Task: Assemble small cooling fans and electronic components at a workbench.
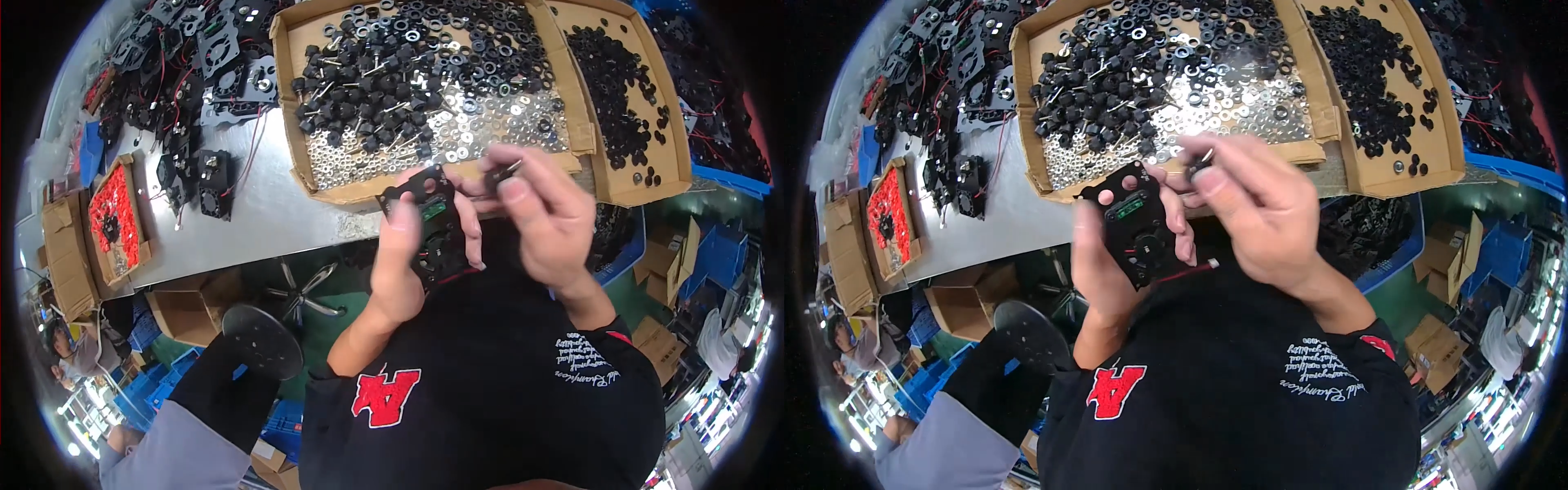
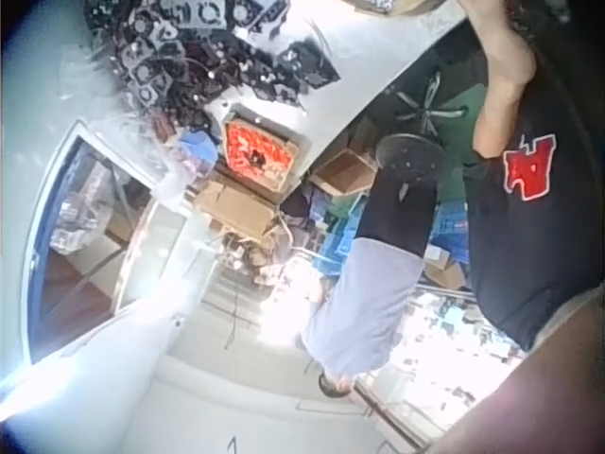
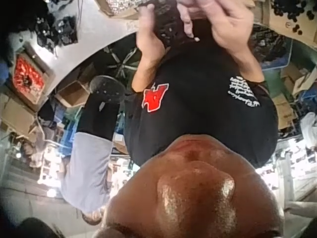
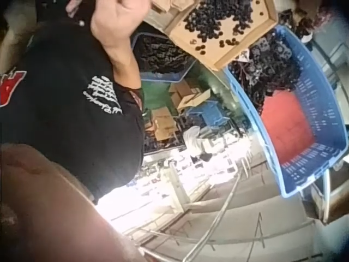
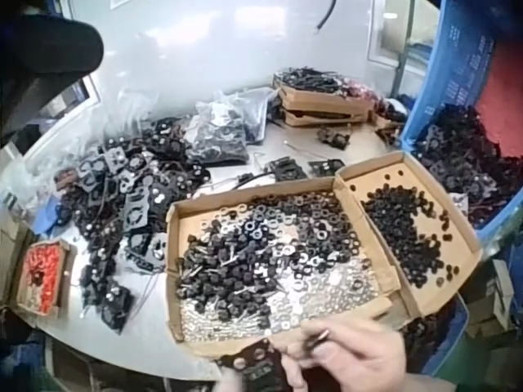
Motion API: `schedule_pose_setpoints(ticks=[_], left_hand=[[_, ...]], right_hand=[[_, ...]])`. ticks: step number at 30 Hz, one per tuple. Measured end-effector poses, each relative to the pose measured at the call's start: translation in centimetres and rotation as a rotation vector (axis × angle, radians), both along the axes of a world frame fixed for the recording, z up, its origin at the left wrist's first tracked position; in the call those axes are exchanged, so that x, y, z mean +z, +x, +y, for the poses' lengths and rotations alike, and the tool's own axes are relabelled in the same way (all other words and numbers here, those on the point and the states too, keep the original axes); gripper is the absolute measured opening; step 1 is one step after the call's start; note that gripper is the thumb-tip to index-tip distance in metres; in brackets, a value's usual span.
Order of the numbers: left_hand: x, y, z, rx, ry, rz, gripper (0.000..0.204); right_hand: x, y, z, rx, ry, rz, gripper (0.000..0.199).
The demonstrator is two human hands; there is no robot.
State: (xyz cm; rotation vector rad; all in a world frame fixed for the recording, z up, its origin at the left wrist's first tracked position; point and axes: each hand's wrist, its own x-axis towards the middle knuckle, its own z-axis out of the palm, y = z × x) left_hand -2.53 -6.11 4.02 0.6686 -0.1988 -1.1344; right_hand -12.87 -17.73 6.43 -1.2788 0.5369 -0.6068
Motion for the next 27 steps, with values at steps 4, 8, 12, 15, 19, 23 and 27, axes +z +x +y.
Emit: schedule_pose_setpoints(ticks=[4,8,12,15,19,23,27], left_hand=[[0.1,0.0,0.0,0.020,0.085,0.097,0.081],[1.1,0.0,-0.1,0.029,0.275,-0.169,0.073],[1.1,0.0,-0.3,0.040,0.330,-0.327,0.069],[1.4,-0.4,-0.7,0.058,0.365,-0.382,0.064],[0.7,-1.2,-0.7,0.089,0.394,-0.519,0.066],[-0.1,-1.0,-0.2,0.052,0.403,-0.688,0.074],[1.4,-0.9,-0.5,0.096,0.456,-0.794,0.062]], right_hand=[[1.0,-0.2,-1.8,0.170,-0.165,0.032,0.033],[2.7,0.6,-0.8,0.199,-0.132,0.105,0.022],[2.3,0.8,-0.9,0.227,-0.398,0.130,0.022],[2.3,0.9,-0.8,0.194,-0.471,0.131,0.023],[2.3,0.8,-1.5,0.286,-0.472,0.145,0.024],[0.9,-0.2,-0.6,0.180,0.010,0.019,0.026],[-0.1,-0.6,0.0,0.124,-0.040,-0.109,0.021]])
